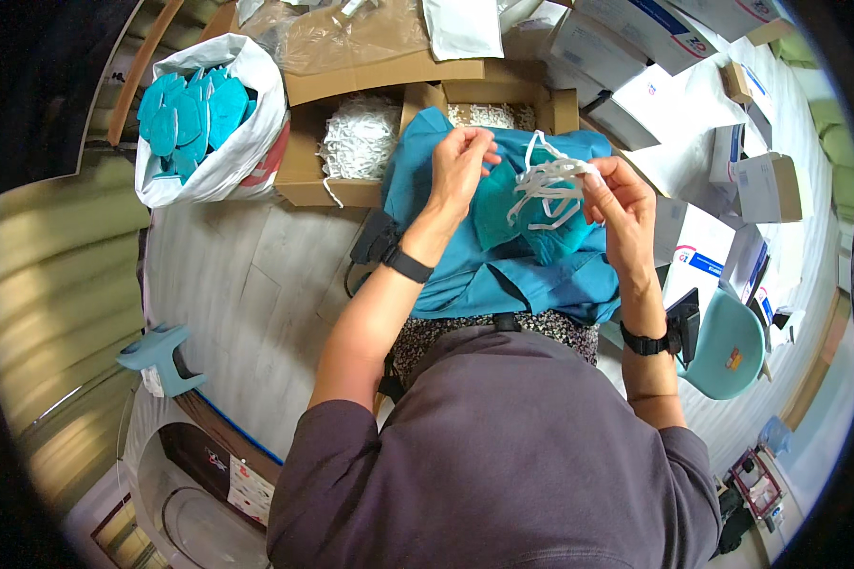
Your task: The recorder is sorting and untangling green face masks with white straps, then placing them into plastic sleeves and boxes.
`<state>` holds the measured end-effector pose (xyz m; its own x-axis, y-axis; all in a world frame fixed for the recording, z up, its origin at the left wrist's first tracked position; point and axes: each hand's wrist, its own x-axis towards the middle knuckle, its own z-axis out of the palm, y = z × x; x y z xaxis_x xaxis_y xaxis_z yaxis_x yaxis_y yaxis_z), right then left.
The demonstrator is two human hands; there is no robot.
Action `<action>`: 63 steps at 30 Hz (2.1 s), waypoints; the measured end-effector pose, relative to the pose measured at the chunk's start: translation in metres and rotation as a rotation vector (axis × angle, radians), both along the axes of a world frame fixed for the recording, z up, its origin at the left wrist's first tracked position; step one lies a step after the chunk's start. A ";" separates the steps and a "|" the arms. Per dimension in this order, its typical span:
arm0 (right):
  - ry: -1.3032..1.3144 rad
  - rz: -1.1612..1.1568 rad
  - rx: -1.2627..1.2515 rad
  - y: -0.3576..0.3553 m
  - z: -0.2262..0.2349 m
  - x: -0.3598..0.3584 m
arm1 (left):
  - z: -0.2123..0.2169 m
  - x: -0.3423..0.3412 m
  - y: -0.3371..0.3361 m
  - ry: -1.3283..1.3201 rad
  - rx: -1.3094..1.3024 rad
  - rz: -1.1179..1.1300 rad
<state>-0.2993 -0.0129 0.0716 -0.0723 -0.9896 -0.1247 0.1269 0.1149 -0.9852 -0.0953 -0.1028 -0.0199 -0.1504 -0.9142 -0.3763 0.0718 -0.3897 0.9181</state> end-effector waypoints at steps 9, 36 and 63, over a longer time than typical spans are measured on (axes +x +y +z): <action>0.572 0.758 -0.501 0.043 0.030 0.071 | 0.024 0.050 0.022 0.015 0.289 -0.302; 0.462 0.091 -0.125 0.041 -0.010 0.088 | 0.082 0.018 0.106 -0.192 -0.553 0.243; -0.109 0.067 -0.006 0.021 -0.017 0.063 | 0.113 0.031 0.128 0.026 -0.396 0.247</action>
